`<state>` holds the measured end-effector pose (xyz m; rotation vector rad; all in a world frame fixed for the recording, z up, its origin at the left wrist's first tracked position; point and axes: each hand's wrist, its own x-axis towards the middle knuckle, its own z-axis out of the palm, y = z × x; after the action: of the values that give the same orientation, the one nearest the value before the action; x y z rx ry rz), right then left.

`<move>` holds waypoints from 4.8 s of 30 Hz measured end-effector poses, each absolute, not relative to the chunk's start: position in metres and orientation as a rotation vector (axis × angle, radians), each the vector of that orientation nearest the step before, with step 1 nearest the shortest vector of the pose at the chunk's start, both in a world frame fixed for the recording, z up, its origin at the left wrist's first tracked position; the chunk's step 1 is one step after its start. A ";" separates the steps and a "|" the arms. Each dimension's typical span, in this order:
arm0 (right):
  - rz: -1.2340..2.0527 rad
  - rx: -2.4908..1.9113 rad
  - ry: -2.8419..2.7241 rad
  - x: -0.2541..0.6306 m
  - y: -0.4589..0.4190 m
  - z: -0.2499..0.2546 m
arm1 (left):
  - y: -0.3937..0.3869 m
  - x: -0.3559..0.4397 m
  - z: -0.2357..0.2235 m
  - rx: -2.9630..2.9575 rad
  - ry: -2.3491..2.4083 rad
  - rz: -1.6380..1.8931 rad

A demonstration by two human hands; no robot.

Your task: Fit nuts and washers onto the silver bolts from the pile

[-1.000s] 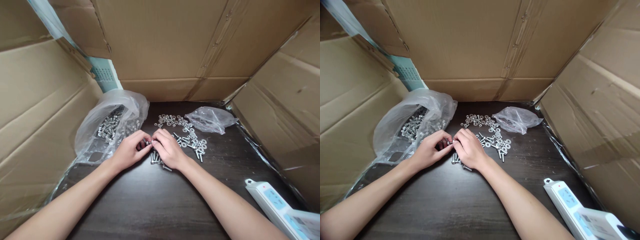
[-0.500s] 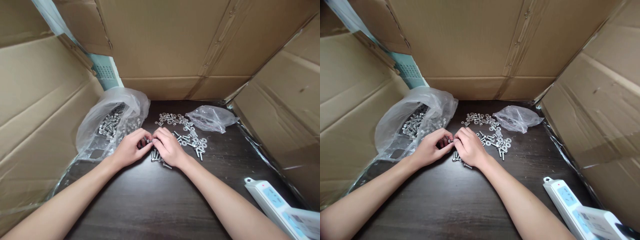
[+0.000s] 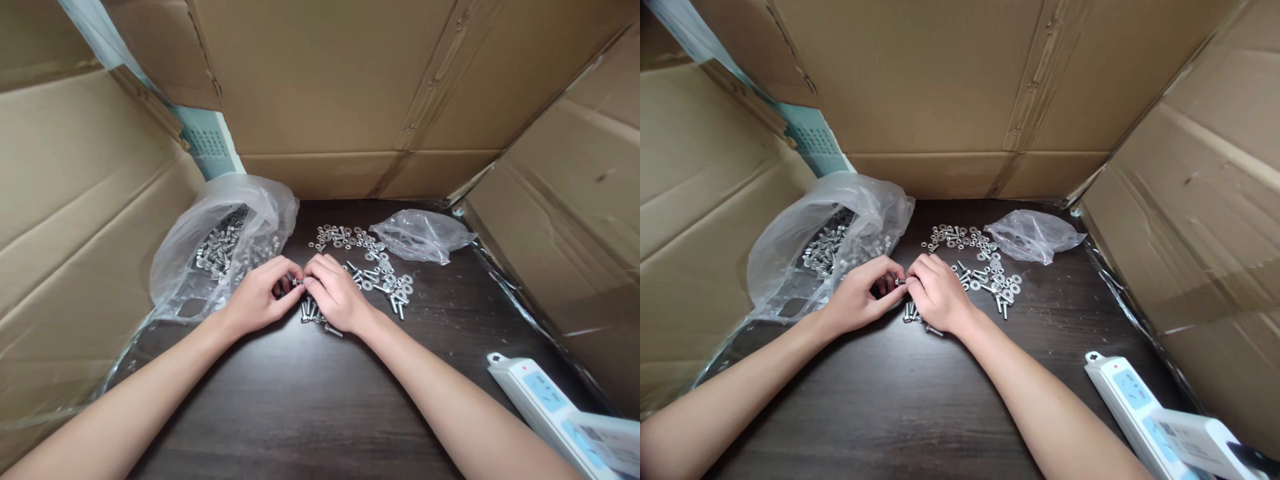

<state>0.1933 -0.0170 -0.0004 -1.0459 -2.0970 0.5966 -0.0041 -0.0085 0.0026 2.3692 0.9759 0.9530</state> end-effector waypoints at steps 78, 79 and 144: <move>0.542 -1.004 -2.077 0.193 -0.015 -0.003 | -0.008 -0.005 0.001 2.361 0.978 0.971; 0.539 -1.010 -2.068 0.192 -0.015 -0.003 | -0.007 -0.005 0.001 2.363 0.977 0.970; 0.564 -1.027 -2.048 0.192 -0.016 -0.004 | -0.007 -0.005 0.001 2.349 1.000 0.933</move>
<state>0.1923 -0.0155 -0.0038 -1.0275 -2.0478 0.5638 -0.0048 -0.0071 0.0013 2.3486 1.0005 0.9329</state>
